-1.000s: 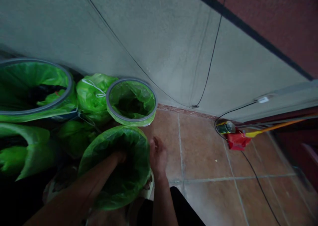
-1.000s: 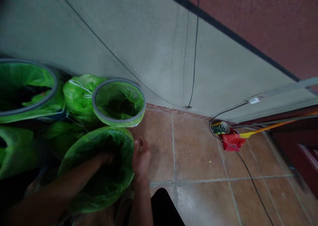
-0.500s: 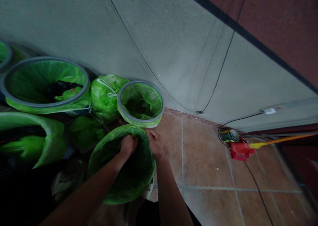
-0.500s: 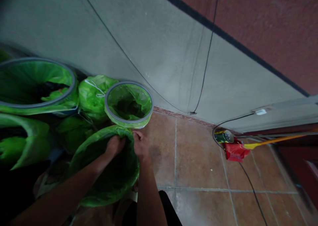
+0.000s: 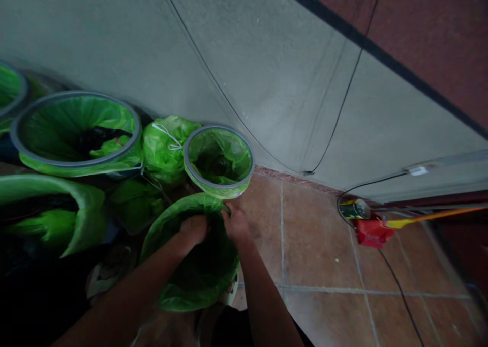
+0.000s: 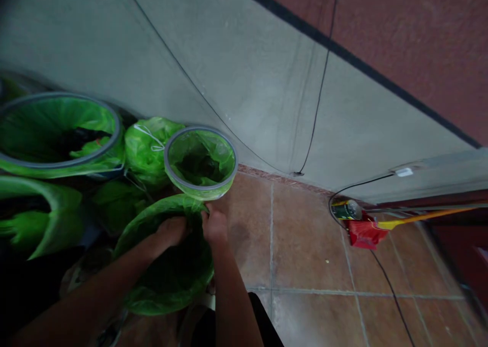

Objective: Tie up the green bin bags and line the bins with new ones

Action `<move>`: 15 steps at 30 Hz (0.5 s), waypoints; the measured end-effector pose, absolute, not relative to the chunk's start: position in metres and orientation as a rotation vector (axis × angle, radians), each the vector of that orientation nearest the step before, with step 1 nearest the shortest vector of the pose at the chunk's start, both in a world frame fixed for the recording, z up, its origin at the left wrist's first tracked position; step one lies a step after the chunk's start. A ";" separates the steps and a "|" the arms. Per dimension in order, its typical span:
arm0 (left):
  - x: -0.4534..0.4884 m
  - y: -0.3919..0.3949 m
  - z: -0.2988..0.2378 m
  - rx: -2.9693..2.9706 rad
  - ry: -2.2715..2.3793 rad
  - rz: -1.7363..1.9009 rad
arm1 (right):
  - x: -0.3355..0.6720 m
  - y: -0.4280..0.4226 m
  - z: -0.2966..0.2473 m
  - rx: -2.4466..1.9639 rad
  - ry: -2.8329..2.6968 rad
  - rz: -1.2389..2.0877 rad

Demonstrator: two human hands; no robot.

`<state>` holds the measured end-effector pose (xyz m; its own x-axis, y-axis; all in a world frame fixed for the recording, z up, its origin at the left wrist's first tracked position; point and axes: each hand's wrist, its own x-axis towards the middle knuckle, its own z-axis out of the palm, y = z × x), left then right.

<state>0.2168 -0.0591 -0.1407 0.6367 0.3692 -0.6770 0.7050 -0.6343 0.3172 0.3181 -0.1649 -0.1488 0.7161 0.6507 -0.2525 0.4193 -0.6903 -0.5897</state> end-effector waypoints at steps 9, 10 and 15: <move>0.210 -0.022 -0.087 2.657 0.897 -0.171 | 0.313 -0.165 -0.147 -2.477 -0.893 0.556; 0.208 -0.014 -0.094 2.652 0.862 -0.287 | 0.312 -0.167 -0.147 -2.488 -0.882 0.557; 0.183 0.010 -0.116 2.676 0.768 -0.531 | 0.295 -0.185 -0.147 -2.531 -0.752 0.541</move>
